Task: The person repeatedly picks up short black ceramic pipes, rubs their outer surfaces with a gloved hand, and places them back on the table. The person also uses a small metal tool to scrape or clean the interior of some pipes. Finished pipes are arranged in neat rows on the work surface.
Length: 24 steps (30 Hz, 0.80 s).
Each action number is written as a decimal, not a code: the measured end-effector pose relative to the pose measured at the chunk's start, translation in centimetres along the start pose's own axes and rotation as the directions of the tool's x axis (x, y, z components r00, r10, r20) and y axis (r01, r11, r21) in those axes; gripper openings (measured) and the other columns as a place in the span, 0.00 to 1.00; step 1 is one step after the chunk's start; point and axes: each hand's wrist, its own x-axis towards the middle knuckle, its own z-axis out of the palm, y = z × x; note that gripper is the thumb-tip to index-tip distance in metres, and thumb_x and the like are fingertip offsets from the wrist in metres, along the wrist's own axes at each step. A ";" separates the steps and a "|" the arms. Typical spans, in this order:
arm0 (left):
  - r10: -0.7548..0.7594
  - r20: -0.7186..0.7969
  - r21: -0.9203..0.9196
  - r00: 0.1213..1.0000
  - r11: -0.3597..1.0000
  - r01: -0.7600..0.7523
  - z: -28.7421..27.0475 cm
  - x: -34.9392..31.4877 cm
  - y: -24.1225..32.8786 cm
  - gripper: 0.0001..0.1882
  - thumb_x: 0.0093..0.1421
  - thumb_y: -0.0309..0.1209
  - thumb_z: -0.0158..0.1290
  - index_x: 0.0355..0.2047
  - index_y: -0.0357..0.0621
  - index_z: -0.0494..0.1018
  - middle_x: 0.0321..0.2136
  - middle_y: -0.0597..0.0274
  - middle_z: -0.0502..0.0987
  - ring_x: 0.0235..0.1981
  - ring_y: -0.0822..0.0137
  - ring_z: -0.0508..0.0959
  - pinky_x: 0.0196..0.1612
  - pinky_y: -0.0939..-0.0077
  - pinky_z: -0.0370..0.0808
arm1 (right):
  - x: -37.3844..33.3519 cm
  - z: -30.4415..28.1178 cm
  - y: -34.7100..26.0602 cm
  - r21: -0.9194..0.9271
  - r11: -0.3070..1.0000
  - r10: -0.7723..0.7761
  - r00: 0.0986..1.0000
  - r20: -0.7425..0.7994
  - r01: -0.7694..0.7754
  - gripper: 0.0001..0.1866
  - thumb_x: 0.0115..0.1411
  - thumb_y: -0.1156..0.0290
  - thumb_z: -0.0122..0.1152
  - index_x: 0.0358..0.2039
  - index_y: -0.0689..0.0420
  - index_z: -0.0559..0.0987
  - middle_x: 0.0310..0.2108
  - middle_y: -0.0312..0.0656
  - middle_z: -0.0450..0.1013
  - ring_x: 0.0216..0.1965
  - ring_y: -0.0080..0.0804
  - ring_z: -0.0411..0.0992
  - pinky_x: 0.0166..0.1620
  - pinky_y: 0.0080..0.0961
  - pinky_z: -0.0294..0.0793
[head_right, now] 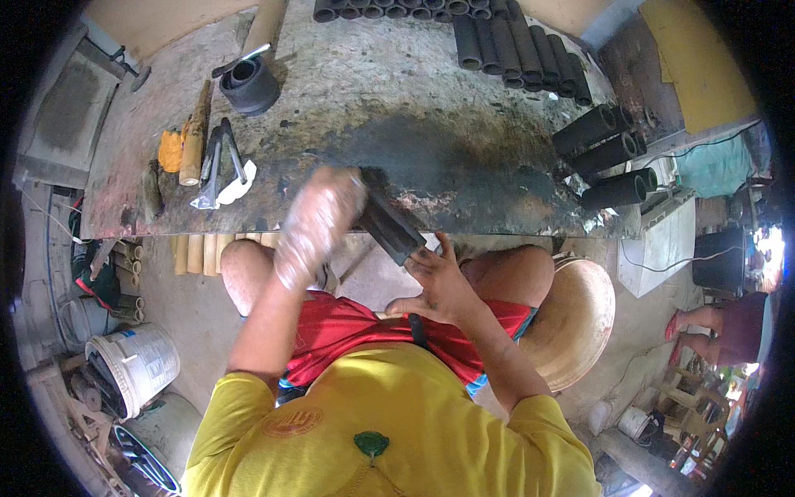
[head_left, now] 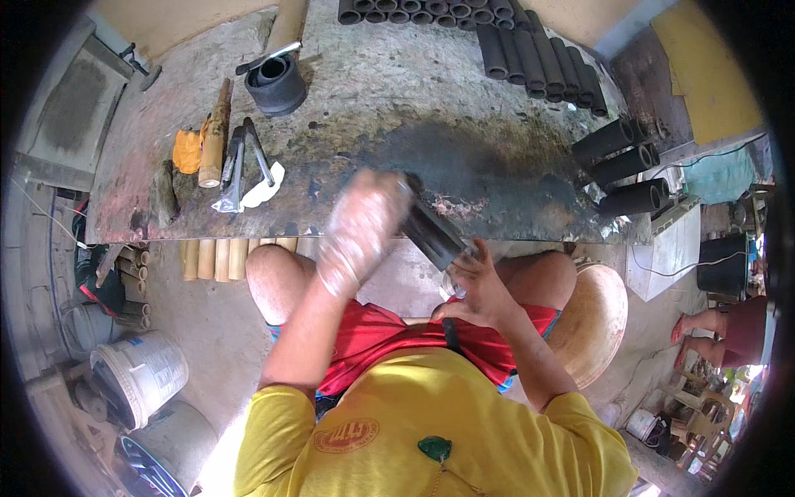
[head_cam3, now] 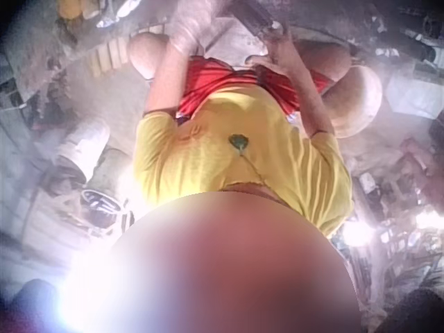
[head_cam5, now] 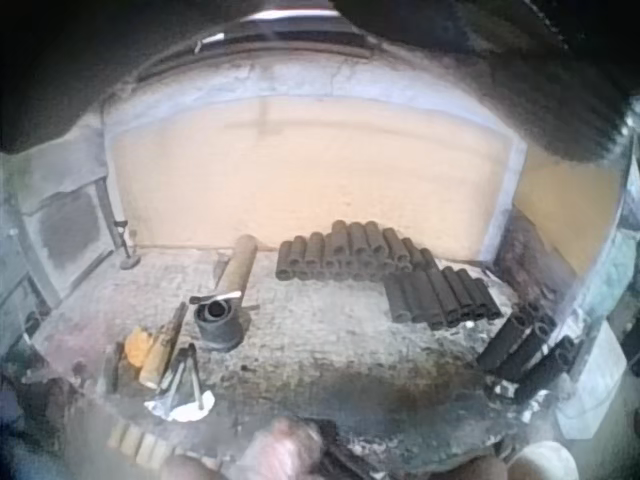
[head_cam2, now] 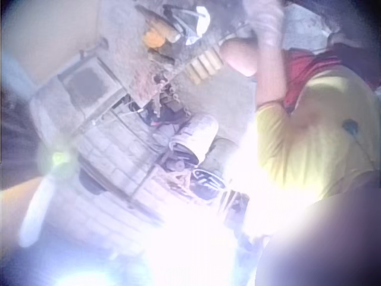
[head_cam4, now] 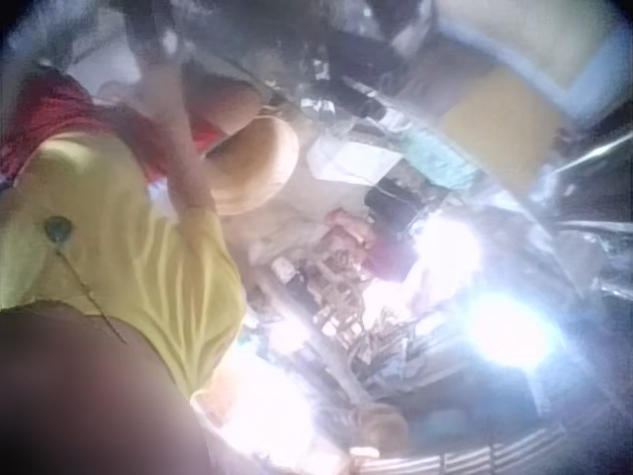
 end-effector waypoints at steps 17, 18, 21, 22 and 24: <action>0.058 0.204 0.187 0.977 0.978 -0.097 -4.6 4.0 1.1 0.04 0.57 0.27 0.53 0.30 0.41 0.75 0.31 0.49 0.76 0.36 0.48 0.76 0.42 0.56 0.73 | -1.4 5.6 2.1 0.863 0.505 0.365 0.911 -0.194 -0.019 0.41 0.71 0.37 0.37 0.54 0.68 0.76 0.57 0.43 0.70 0.58 0.33 0.66 0.62 0.30 0.62; -0.079 0.026 0.003 0.997 0.997 0.079 -5.3 4.7 0.5 0.06 0.61 0.28 0.52 0.31 0.39 0.75 0.30 0.46 0.76 0.37 0.43 0.76 0.43 0.54 0.74 | -1.3 5.3 2.1 0.800 0.600 0.330 0.917 -0.224 -0.020 0.39 0.71 0.39 0.41 0.53 0.68 0.76 0.56 0.43 0.70 0.56 0.34 0.66 0.60 0.30 0.63; 0.009 -0.019 0.064 1.000 0.998 -0.007 -6.1 4.5 1.3 0.07 0.62 0.29 0.52 0.33 0.37 0.75 0.28 0.45 0.74 0.38 0.41 0.76 0.43 0.52 0.74 | -0.9 4.4 2.1 0.922 0.388 0.319 0.936 -0.149 0.015 0.31 0.70 0.46 0.52 0.50 0.67 0.78 0.53 0.43 0.72 0.49 0.34 0.67 0.54 0.32 0.66; 0.124 0.021 0.005 0.992 0.992 -0.124 -5.7 3.7 2.5 0.06 0.61 0.29 0.53 0.33 0.38 0.75 0.28 0.46 0.73 0.39 0.42 0.76 0.43 0.52 0.74 | -0.6 4.0 2.1 0.867 0.498 0.291 0.945 -0.151 -0.015 0.30 0.67 0.48 0.56 0.50 0.67 0.78 0.51 0.44 0.72 0.47 0.35 0.67 0.52 0.34 0.66; 0.159 0.070 -0.139 0.985 0.979 -0.148 -3.9 0.9 6.0 0.09 0.56 0.29 0.56 0.35 0.39 0.74 0.27 0.49 0.72 0.39 0.46 0.77 0.43 0.56 0.75 | -0.5 3.1 2.2 0.737 0.676 0.186 0.972 -0.144 -0.020 0.29 0.60 0.52 0.65 0.50 0.66 0.77 0.48 0.46 0.73 0.43 0.37 0.66 0.49 0.37 0.65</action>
